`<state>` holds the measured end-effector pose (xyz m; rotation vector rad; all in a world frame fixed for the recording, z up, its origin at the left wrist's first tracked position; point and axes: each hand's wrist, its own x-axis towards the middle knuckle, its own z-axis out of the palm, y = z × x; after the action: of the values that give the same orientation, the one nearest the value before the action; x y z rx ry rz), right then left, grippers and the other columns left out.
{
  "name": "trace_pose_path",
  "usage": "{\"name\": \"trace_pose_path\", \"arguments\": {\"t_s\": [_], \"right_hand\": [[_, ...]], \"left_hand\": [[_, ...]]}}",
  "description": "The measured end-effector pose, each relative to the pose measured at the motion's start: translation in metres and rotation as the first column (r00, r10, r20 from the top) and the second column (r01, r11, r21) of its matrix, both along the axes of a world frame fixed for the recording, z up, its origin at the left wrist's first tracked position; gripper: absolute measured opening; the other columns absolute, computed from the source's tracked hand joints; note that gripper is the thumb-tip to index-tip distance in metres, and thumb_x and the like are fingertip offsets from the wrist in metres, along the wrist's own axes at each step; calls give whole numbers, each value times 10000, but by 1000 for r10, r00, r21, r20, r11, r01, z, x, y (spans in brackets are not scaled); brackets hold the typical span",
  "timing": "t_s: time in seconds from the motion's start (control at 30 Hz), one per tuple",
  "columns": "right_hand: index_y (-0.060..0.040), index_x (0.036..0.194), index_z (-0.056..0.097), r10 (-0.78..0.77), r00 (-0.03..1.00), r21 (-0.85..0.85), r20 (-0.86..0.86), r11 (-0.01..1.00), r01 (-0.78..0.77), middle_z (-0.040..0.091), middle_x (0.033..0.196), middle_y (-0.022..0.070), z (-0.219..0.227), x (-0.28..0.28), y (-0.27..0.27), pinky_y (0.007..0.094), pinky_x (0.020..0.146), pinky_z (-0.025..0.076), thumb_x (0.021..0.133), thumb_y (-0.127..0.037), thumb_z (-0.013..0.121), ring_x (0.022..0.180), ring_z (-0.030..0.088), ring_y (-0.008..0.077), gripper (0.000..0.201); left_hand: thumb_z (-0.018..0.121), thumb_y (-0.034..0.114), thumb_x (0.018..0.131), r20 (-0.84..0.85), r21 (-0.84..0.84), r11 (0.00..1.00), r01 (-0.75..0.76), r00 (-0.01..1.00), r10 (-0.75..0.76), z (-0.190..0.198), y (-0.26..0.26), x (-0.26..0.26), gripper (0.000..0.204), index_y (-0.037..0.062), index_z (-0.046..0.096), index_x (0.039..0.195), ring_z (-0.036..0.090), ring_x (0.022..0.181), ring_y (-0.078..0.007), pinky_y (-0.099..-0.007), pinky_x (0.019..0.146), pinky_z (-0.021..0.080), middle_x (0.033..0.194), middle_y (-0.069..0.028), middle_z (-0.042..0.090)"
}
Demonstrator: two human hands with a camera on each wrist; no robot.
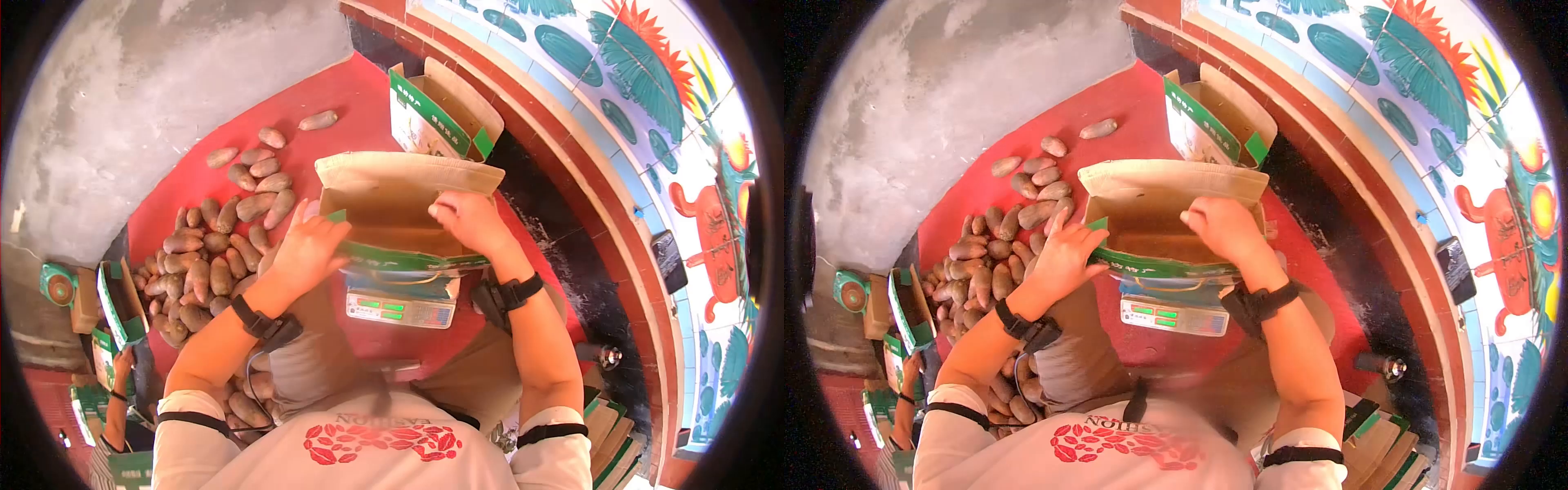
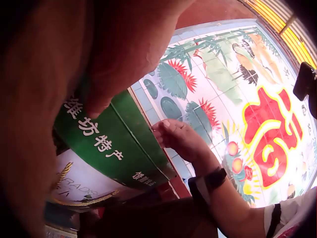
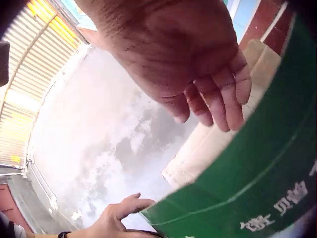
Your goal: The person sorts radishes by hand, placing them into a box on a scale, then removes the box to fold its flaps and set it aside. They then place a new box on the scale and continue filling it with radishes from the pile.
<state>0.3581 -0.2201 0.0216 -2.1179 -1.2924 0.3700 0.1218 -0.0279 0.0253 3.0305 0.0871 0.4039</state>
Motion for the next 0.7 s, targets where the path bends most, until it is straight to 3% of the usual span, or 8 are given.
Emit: {"name": "trace_pose_path", "arguments": {"t_s": [0.07, 0.2, 0.33, 0.4, 0.6, 0.7], "right_hand": [[-67, 916, 683, 91, 993, -115, -75, 988, -100, 671, 926, 189, -6, -9, 1, 457, 770, 500, 872, -421, 596, 887, 630, 381, 367], [-75, 1008, 689, 284, 952, -245, -117, 920, -305, 687, 919, 165, 5, -31, -3, 441, 789, 506, 820, -447, 670, 911, 648, 357, 417], [-55, 950, 716, 334, 940, -475, 70, 840, -263, 694, 950, 177, 4, -34, -3, 446, 811, 516, 793, -373, 674, 943, 658, 343, 357], [-51, 918, 724, 342, 931, -568, 125, 795, -215, 696, 937, 180, -7, -32, -2, 445, 795, 525, 800, -310, 667, 930, 665, 339, 290], [-46, 871, 730, 380, 911, -593, 162, 775, -218, 699, 911, 173, -7, -37, -12, 441, 776, 533, 821, -243, 634, 913, 669, 341, 224], [-95, 998, 716, 400, 915, -659, 50, 701, -271, 684, 932, 173, 2, -38, -16, 454, 811, 506, 839, -248, 615, 935, 640, 360, 243]], "left_hand": [[811, 214, 644, -27, 31, 1000, 3, 1000, -2, 1, -1, 1, 564, 80, 569, 1136, 599, 932, -254, -539, 1098, 291, 900, -77, 612], [809, 220, 644, -93, 70, 998, -5, 996, 12, -1, 0, 1, 579, 96, 546, 1145, 607, 922, -257, -540, 1108, 281, 879, -71, 606], [812, 175, 638, -54, 60, 998, -13, 998, 16, -2, 1, 5, 543, 70, 579, 1117, 600, 803, -275, -537, 1062, 333, 803, -71, 590], [800, 182, 643, -82, 82, 997, -8, 997, 14, -4, 2, 4, 508, 84, 573, 1087, 608, 841, -266, -532, 1096, 297, 803, -68, 591], [785, 151, 657, -84, 30, 998, 63, 995, -60, 2, -5, 2, 324, 90, 561, 883, 594, 804, -273, -537, 1084, 304, 744, -62, 558], [781, 146, 661, -60, 19, 994, 108, 993, -106, 1, -5, 0, 297, 94, 544, 832, 585, 776, -276, -539, 1076, 310, 723, -58, 539]]}}
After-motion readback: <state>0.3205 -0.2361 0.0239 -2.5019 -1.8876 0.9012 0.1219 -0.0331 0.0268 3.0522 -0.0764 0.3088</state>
